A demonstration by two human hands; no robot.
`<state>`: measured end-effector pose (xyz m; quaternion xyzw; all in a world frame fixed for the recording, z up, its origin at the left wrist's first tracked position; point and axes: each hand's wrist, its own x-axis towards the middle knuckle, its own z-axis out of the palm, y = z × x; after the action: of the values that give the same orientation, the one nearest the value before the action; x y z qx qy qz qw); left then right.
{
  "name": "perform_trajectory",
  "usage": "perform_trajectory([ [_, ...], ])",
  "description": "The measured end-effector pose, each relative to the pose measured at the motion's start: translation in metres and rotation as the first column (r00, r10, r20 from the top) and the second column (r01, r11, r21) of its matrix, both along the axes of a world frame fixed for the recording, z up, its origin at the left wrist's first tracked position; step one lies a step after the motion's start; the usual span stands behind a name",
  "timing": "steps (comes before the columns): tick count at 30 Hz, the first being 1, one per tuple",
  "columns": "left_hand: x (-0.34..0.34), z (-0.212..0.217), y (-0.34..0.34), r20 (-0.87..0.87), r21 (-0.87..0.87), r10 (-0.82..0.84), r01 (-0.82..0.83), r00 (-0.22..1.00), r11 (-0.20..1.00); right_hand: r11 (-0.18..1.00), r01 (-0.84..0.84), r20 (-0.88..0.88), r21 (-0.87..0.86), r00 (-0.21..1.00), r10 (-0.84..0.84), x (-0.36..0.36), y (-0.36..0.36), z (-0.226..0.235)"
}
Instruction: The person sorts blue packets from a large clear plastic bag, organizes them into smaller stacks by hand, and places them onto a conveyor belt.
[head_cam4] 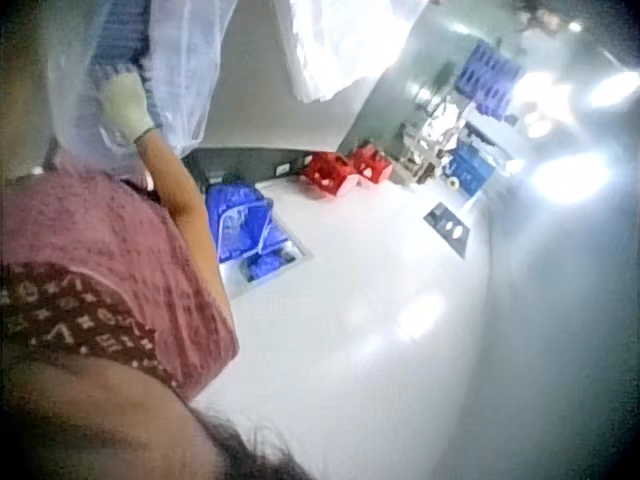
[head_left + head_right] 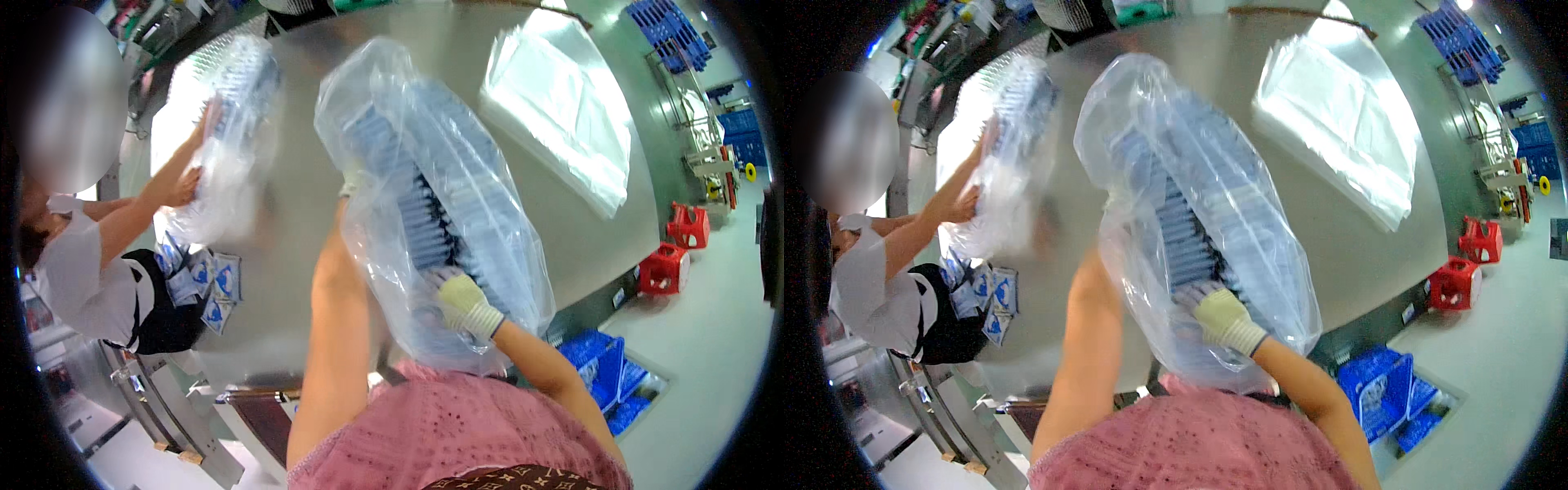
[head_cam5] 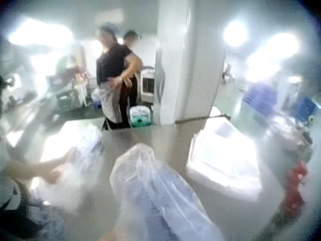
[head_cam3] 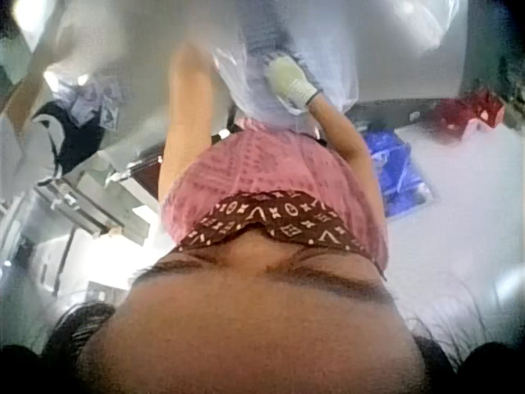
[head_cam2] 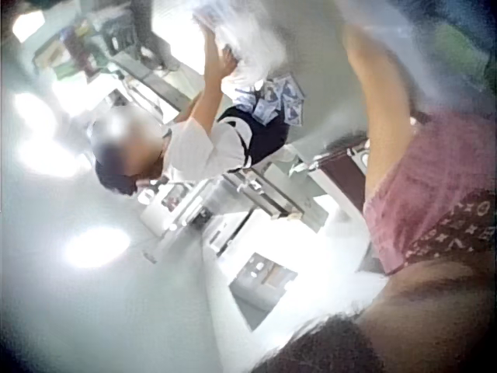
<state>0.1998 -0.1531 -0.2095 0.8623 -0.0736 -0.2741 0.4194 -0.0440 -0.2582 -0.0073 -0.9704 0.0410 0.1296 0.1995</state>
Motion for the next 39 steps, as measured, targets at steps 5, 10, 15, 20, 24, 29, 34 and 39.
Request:
perform_trajectory([
  [5,0.029,0.026,-0.009,0.116,-0.165,0.121,-0.101,0.986,0.981,0.993,0.065,0.011,0.099,0.998,-0.067,0.002,-0.002,-0.004],
  [10,0.054,0.216,-0.023,0.333,-0.722,0.279,0.054,0.901,0.690,0.990,0.139,0.051,0.016,0.989,-0.139,-0.021,-0.007,-0.008],
  [15,-0.042,0.334,-0.009,0.446,-0.398,-0.714,0.834,0.541,0.383,0.976,0.182,0.076,0.119,0.978,-0.192,-0.043,-0.033,0.046],
  [20,-0.127,0.206,-0.007,0.391,0.405,-0.910,0.861,0.139,0.306,1.000,-0.014,-0.486,0.011,0.874,0.017,-0.095,-0.005,0.087],
  [24,-0.142,0.190,0.009,0.347,0.443,-0.928,0.849,0.133,0.287,0.959,0.266,0.076,0.095,0.959,-0.273,-0.147,0.012,0.105],
  [29,-0.116,0.201,0.002,0.476,0.406,-0.879,0.882,0.019,0.239,0.520,0.842,0.709,0.143,0.279,-0.648,-0.202,0.050,0.102],
  [34,-0.143,0.276,-0.022,0.714,0.229,-0.700,0.941,0.011,0.248,0.317,0.945,0.213,0.080,0.294,-0.932,-0.288,0.142,0.000],
  [39,-0.207,0.339,-0.035,0.788,0.299,-0.601,0.937,-0.136,0.180,-0.404,0.905,-0.330,0.130,-0.345,-0.879,-0.421,0.212,-0.114],
])
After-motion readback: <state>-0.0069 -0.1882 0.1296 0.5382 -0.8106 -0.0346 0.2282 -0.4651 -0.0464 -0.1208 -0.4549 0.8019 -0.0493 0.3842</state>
